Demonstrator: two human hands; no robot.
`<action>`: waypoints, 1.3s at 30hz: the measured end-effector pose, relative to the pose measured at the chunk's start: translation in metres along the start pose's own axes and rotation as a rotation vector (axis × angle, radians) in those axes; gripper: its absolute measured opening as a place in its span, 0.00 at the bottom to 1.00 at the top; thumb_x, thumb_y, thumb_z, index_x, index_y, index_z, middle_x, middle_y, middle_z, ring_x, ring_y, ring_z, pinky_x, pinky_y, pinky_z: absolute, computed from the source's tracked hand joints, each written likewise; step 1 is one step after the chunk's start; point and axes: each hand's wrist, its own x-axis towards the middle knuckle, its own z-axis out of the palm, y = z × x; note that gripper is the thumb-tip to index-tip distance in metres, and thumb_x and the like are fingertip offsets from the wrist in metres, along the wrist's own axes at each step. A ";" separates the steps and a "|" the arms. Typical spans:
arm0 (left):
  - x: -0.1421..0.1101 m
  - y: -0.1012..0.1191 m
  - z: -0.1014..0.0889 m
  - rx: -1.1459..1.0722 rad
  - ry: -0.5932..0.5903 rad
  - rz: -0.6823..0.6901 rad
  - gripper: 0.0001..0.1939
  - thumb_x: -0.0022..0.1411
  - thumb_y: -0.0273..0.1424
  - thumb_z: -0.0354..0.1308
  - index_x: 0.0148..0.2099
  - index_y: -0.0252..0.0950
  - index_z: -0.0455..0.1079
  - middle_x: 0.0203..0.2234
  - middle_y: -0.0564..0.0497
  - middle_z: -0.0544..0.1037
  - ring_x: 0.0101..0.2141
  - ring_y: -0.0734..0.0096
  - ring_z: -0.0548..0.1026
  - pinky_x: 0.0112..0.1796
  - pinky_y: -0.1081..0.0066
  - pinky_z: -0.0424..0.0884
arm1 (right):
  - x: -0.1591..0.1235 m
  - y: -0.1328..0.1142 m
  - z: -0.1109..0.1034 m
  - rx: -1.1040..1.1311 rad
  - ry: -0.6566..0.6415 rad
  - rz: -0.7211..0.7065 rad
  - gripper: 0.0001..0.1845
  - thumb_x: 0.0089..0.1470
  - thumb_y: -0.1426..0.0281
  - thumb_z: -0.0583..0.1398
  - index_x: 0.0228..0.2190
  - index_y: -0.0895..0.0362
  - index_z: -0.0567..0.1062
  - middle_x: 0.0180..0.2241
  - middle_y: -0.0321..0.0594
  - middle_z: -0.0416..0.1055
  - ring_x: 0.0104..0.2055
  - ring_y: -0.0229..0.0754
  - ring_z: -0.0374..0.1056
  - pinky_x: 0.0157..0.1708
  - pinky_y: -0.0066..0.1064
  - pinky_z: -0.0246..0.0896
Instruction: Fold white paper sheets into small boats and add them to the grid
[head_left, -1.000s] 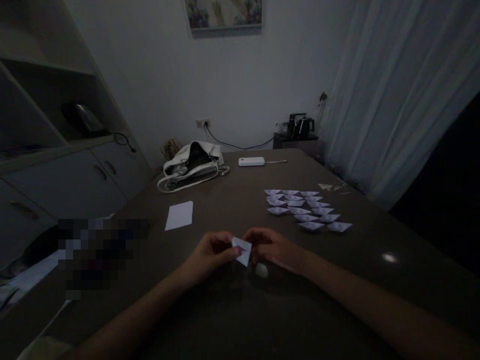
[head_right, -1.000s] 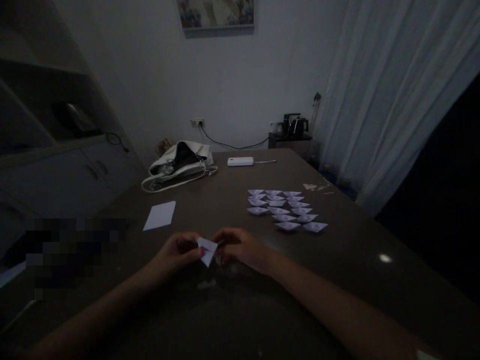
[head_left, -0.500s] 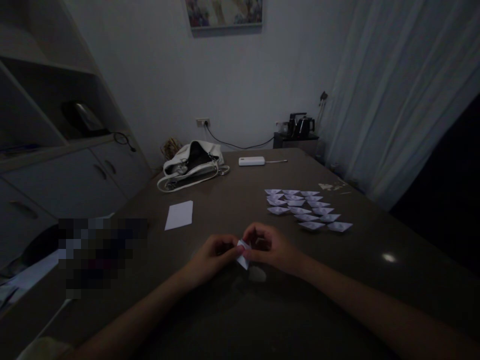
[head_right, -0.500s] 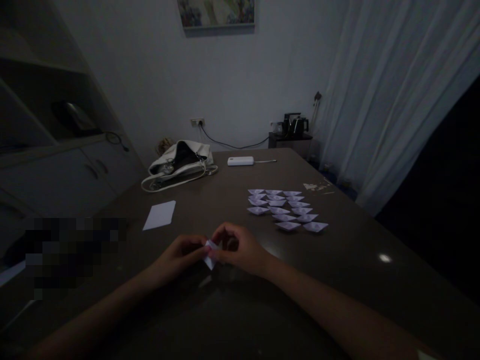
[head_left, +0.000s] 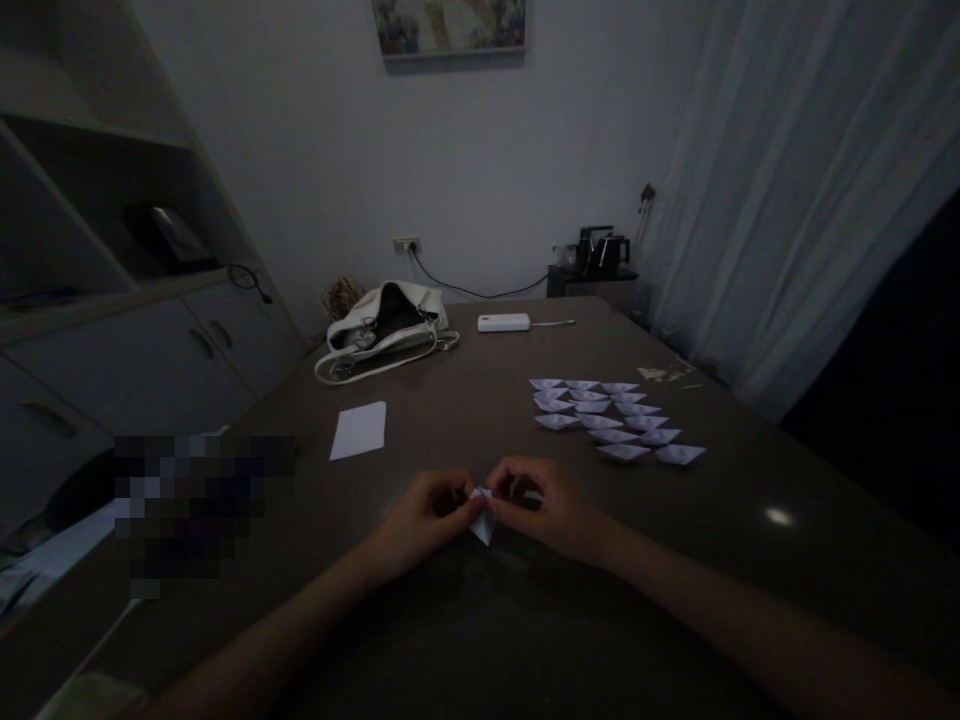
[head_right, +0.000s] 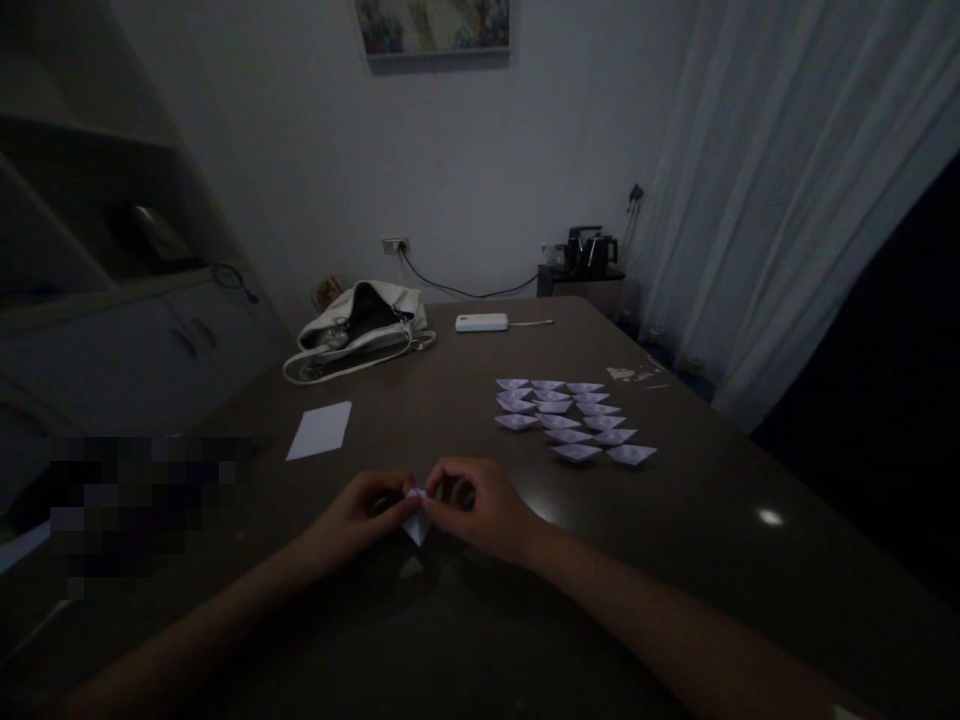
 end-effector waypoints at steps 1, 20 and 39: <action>0.000 0.001 0.000 0.010 0.002 -0.001 0.15 0.60 0.39 0.53 0.30 0.33 0.68 0.22 0.54 0.69 0.26 0.72 0.67 0.28 0.74 0.61 | 0.000 0.000 0.000 -0.010 0.002 -0.009 0.04 0.52 0.70 0.60 0.30 0.59 0.72 0.27 0.36 0.68 0.29 0.35 0.64 0.28 0.26 0.59; -0.001 0.002 -0.002 0.130 0.107 0.108 0.09 0.58 0.33 0.53 0.30 0.33 0.69 0.24 0.52 0.69 0.28 0.70 0.67 0.30 0.73 0.62 | 0.001 0.003 0.002 -0.016 0.016 0.066 0.12 0.54 0.61 0.60 0.32 0.58 0.72 0.28 0.36 0.69 0.28 0.34 0.63 0.27 0.25 0.57; 0.002 0.003 -0.001 -0.347 0.106 -0.116 0.15 0.53 0.39 0.62 0.30 0.31 0.68 0.22 0.54 0.71 0.25 0.75 0.68 0.27 0.76 0.61 | 0.004 0.011 0.001 0.286 0.001 0.204 0.15 0.45 0.59 0.66 0.27 0.59 0.75 0.23 0.34 0.70 0.22 0.32 0.63 0.22 0.24 0.59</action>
